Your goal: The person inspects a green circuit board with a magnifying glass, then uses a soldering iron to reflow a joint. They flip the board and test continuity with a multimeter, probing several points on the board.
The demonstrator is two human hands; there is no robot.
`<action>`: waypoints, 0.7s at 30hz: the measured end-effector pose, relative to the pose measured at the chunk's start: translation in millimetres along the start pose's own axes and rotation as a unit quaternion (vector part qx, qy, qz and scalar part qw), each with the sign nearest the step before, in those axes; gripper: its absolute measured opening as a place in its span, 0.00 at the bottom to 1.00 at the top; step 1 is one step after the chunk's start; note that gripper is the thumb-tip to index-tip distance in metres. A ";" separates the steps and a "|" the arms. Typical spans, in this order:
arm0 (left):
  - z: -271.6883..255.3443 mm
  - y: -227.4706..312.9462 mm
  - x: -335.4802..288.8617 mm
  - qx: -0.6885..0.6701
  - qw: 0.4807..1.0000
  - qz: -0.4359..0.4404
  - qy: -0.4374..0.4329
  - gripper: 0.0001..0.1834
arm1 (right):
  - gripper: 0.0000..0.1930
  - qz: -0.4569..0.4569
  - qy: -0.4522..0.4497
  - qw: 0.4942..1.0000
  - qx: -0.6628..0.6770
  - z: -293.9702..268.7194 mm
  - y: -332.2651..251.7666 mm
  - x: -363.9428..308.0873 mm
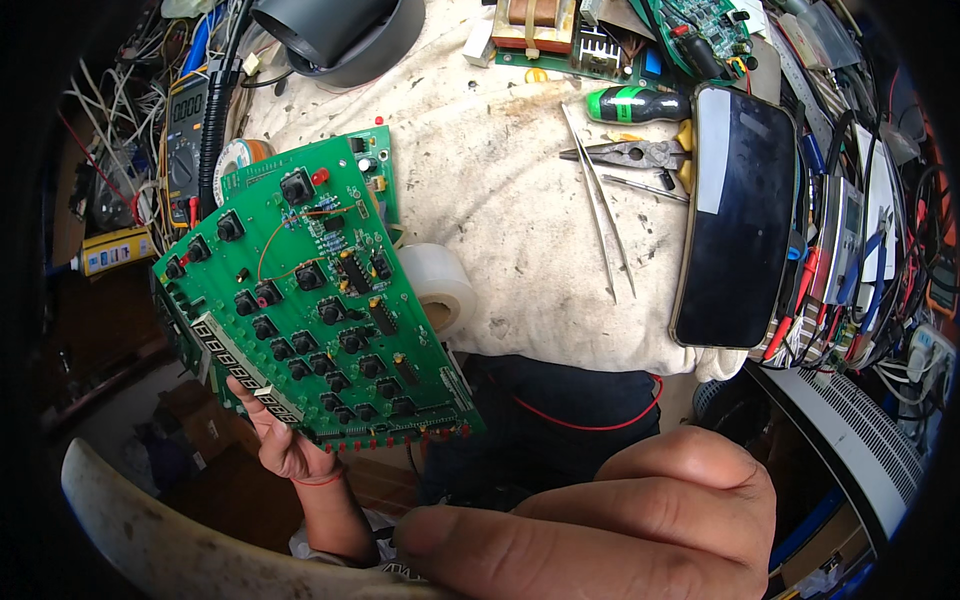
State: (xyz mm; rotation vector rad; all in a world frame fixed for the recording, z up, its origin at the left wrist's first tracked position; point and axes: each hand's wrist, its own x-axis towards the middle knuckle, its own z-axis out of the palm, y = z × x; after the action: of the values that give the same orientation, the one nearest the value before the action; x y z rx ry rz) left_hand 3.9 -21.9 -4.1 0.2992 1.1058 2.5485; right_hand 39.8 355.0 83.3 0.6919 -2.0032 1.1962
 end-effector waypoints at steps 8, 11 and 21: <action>4.5 0.0 2.4 0.000 1.000 0.000 -0.001 0.45 | 0.26 0.000 -0.006 1.000 0.004 -2.1 0.4 -2.1; 5.4 -0.2 3.1 -0.003 1.000 0.000 -0.001 0.45 | 0.26 0.010 -0.005 1.000 0.005 -3.0 -0.7 -0.2; 1.3 -1.9 4.5 -0.007 1.000 0.000 0.006 0.44 | 0.28 0.024 0.021 0.999 -0.010 2.4 -2.3 0.8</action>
State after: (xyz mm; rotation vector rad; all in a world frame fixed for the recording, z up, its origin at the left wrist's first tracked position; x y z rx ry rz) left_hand 0.6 -18.1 -4.4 0.2809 1.0904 2.5598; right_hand 40.3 351.7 84.3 0.6072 -2.0045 1.2064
